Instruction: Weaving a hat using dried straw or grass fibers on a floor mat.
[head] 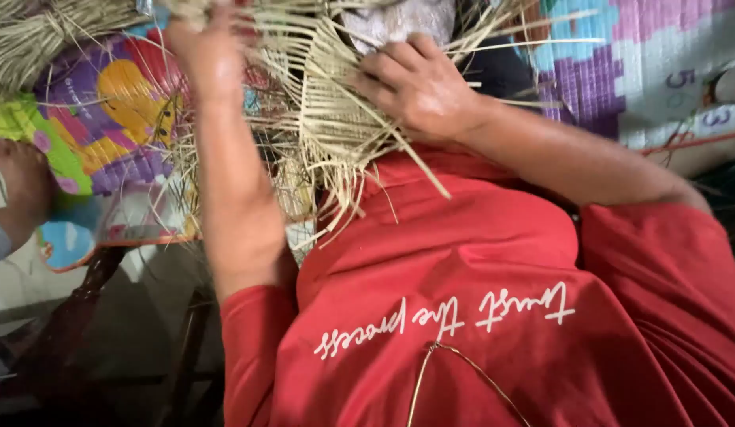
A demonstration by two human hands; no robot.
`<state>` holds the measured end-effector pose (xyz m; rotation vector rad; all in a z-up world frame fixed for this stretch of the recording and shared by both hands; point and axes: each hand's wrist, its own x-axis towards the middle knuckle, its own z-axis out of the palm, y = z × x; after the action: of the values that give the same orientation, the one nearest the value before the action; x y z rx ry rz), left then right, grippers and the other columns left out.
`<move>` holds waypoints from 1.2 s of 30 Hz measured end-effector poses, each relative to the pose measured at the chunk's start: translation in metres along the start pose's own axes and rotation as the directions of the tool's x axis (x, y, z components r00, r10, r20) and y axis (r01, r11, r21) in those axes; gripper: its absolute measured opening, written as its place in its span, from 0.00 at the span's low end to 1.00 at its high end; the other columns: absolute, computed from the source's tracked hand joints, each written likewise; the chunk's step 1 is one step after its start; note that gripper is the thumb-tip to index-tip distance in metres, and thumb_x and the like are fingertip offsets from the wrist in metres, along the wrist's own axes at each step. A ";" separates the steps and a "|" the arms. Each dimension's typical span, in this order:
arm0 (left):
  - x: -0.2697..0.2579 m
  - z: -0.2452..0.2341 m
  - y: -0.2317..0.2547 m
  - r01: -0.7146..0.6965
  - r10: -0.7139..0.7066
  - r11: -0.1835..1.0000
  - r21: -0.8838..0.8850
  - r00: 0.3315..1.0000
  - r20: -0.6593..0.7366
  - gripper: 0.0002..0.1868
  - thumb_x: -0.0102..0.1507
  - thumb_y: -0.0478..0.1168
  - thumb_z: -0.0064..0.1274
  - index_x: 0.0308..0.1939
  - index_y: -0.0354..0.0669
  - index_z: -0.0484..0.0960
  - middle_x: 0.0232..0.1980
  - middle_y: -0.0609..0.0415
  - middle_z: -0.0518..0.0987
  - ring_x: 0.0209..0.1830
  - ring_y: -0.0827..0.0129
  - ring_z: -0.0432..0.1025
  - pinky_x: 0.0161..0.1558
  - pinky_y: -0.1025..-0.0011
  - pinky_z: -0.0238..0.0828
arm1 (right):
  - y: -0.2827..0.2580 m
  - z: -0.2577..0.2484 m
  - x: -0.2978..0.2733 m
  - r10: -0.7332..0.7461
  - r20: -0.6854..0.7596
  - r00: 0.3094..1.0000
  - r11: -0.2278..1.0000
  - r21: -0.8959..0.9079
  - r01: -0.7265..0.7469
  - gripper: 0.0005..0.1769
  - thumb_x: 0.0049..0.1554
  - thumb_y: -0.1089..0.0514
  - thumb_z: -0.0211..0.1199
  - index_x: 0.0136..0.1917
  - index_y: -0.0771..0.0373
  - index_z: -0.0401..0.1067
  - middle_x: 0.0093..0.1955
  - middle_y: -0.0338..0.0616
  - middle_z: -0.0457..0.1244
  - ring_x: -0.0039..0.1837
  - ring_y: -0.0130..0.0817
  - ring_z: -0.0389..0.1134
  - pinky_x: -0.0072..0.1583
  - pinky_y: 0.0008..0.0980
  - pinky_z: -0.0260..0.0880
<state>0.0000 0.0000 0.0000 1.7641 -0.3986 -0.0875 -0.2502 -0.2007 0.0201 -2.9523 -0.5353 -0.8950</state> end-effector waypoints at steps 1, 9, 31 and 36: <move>0.005 -0.015 -0.008 -0.005 0.005 1.000 -0.009 1.000 -0.008 0.08 0.63 0.28 0.56 0.45 0.37 0.85 0.45 0.48 0.86 0.45 0.62 0.85 0.49 0.72 0.86 | 0.000 0.001 -0.003 -0.011 0.000 1.000 1.000 -0.008 0.011 0.23 0.61 0.55 0.63 0.69 0.57 0.76 0.59 0.41 0.64 0.58 0.33 0.61 0.62 0.36 0.59; -0.041 -0.145 -0.027 -0.238 0.198 0.966 -0.099 0.931 -0.307 0.04 0.70 0.31 0.50 0.48 0.41 0.75 0.44 0.52 0.74 0.40 0.68 0.69 0.42 0.69 0.69 | -0.005 -0.012 -0.009 0.066 0.064 0.996 0.989 0.130 -0.074 0.26 0.59 0.55 0.68 0.71 0.57 0.76 0.67 0.38 0.64 0.64 0.37 0.61 0.67 0.42 0.56; -0.160 -0.011 0.032 0.096 -0.043 0.958 -0.269 0.980 0.195 0.13 0.70 0.47 0.51 0.51 0.42 0.74 0.58 0.41 0.74 0.55 0.54 0.73 0.60 0.53 0.79 | -0.010 -0.026 -0.018 0.042 0.115 0.992 0.987 0.146 -0.059 0.27 0.55 0.61 0.68 0.68 0.65 0.77 0.70 0.42 0.64 0.62 0.39 0.62 0.63 0.40 0.56; -0.176 -0.046 0.009 -0.231 0.270 0.926 0.298 0.958 -0.094 0.17 0.70 0.38 0.51 0.64 0.45 0.70 0.57 0.50 0.66 0.49 0.67 0.65 0.44 0.70 0.72 | -0.011 -0.029 -0.024 0.124 0.161 0.979 0.967 0.203 -0.156 0.22 0.61 0.61 0.70 0.68 0.62 0.79 0.70 0.40 0.65 0.65 0.40 0.63 0.65 0.42 0.55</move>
<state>-0.1540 0.0966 -0.0075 1.9717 -0.5577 0.2837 -0.2877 -0.2010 0.0305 -2.8284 -0.3910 -0.5696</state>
